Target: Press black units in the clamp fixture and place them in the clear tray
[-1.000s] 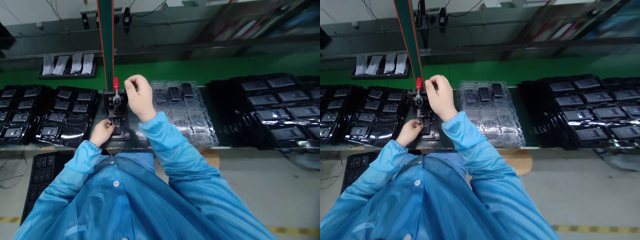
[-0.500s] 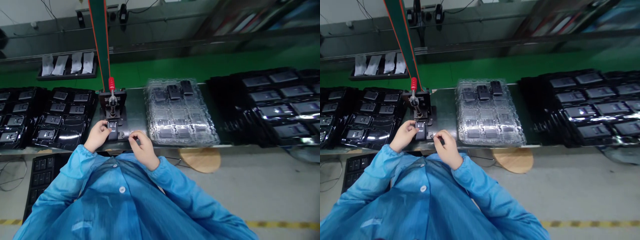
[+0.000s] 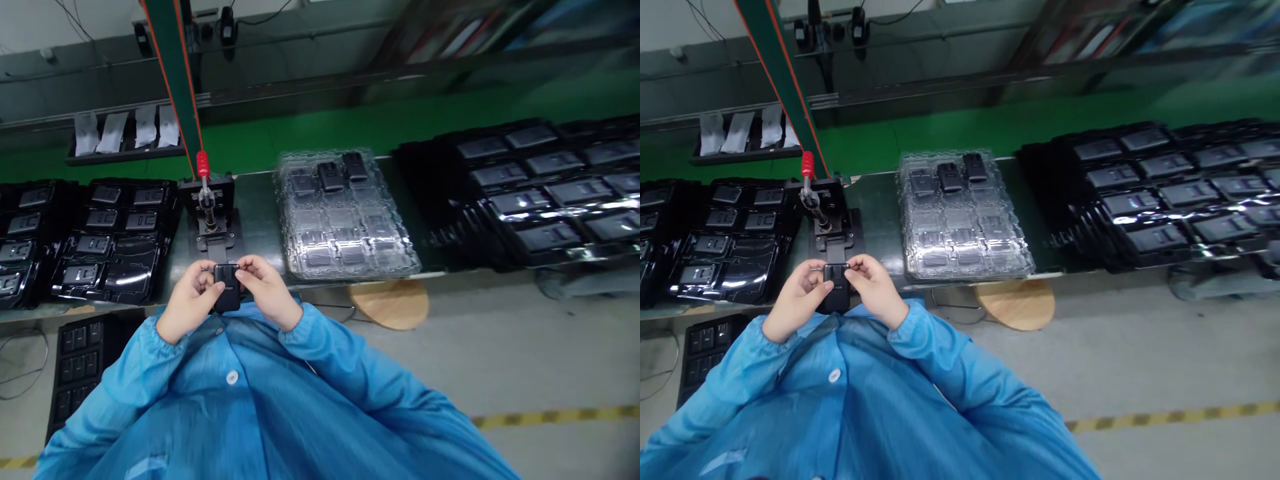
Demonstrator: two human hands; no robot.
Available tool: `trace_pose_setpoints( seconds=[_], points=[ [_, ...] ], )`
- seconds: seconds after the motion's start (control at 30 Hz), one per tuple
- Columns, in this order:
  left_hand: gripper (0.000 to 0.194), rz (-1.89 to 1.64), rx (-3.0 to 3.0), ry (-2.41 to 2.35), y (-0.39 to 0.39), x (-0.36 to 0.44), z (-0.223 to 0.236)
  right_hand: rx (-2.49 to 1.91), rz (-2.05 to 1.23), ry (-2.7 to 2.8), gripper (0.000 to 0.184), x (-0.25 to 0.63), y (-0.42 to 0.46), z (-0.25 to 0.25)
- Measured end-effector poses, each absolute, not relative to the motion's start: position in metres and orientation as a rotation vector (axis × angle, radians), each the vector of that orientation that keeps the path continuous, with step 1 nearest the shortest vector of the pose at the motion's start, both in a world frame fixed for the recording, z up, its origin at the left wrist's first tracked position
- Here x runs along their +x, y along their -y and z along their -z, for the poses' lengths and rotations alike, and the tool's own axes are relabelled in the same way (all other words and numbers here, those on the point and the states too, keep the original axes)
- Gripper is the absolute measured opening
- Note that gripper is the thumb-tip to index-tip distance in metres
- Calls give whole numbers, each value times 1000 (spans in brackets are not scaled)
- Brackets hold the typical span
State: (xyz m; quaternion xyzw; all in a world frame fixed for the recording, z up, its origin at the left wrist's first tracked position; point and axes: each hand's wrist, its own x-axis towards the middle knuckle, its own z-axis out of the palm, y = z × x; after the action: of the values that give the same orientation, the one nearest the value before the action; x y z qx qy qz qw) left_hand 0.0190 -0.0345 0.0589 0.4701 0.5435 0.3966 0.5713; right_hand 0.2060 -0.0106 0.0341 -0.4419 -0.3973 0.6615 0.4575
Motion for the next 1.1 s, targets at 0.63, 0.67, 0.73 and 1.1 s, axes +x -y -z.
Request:
trace_pose_setpoints(
  seconds=[0.63, 0.67, 0.73, 1.1],
  points=[
    [55, -864, 1337, -1276, 41, 40, -51, -1530, -937, 1189, 20, 337, -151, -77],
    [53, -855, 1349, -1302, 46, 34, -50, -1645, -870, 1210, 20, 345, -175, -79],
    [52, -841, 1393, -1361, 59, 21, -48, -1737, -797, 1223, 21, 355, -215, -82],
    [33, -756, 1429, -1680, 121, -51, -7, -2016, -606, 1452, 8, 364, -268, -79]
  ],
)
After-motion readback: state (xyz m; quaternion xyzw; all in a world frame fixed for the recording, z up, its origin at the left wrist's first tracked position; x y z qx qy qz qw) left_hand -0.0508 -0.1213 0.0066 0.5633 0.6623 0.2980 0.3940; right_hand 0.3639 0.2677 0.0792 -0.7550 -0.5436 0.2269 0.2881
